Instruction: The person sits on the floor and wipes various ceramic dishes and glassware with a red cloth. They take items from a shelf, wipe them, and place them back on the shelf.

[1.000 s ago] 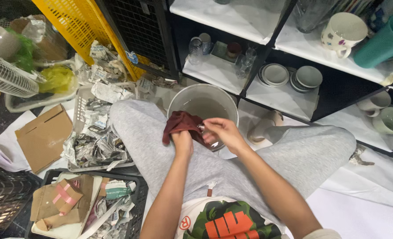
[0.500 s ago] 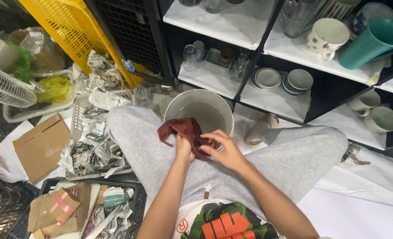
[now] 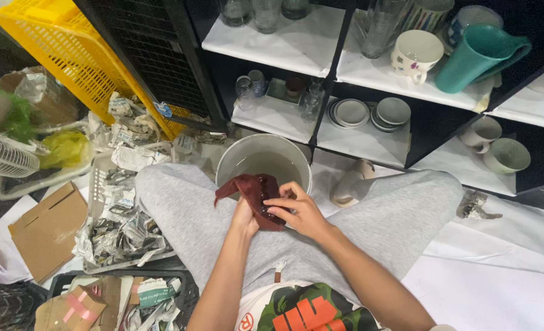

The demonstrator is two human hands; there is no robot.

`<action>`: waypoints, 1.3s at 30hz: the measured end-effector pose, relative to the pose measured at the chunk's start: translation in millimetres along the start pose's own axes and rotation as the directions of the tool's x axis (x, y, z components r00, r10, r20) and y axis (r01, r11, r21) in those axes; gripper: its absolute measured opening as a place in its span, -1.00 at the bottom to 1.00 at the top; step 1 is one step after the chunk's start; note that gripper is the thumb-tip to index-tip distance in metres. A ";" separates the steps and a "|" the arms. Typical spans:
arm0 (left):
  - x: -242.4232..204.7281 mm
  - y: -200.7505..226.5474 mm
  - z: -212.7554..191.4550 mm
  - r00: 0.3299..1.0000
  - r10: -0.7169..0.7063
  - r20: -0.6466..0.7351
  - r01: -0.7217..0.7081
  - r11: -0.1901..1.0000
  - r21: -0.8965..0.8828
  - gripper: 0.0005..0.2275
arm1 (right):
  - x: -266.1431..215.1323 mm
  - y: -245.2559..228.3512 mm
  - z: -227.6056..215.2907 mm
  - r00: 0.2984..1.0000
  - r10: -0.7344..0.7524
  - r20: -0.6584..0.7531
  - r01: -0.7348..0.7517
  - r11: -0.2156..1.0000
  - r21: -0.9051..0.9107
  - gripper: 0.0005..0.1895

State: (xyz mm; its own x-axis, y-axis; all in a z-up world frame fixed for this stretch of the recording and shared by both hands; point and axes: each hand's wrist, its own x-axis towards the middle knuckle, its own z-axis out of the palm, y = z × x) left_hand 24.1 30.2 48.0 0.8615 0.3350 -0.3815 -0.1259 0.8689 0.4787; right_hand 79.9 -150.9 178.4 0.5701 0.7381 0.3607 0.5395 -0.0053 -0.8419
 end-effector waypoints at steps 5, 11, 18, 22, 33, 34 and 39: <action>-9.6 4.1 13.4 0.997 -0.032 0.066 0.033 0.999 -0.022 -0.76 | -0.1 2.5 -2.4 0.998 -0.055 0.016 0.056 0.996 -0.064 -0.74; -22.5 5.1 37.2 0.989 -0.145 -0.013 0.144 0.964 0.225 -0.69 | 3.2 -5.6 -0.3 0.991 -0.131 0.024 0.133 0.948 -0.289 -0.73; -35.7 14.2 59.7 0.984 -0.170 -0.043 0.171 0.867 0.469 -0.59 | 10.7 -7.0 -3.9 0.991 0.125 0.044 -0.117 0.981 -0.158 0.17; -42.9 13.6 66.3 0.984 -0.147 -0.101 0.177 0.883 0.435 -0.51 | 9.6 -9.7 -2.8 0.963 0.256 0.084 -0.237 0.953 -0.190 0.25; -64.0 38.9 104.6 0.924 -0.336 -0.182 0.381 0.783 0.492 -0.30 | 9.1 -6.1 -4.6 0.991 0.108 -0.075 -0.117 0.984 -0.134 0.18; -64.0 38.5 102.7 0.922 -0.356 -0.153 0.383 0.779 0.496 -0.28 | 8.8 -2.4 -4.9 0.986 0.144 -0.081 -0.153 0.981 -0.122 0.19; -51.9 22.5 74.3 0.986 -0.168 -0.017 0.160 0.898 0.410 -0.52 | 6.4 23.2 -2.9 0.994 0.028 -0.106 -0.025 0.999 0.031 0.04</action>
State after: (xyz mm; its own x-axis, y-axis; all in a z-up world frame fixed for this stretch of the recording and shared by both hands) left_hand 13.1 5.4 137.4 0.8617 0.1905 -0.4703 0.2267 0.6848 0.6926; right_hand 97.9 -148.3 162.3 0.6476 0.6620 0.3773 0.5055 -0.0027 -0.8628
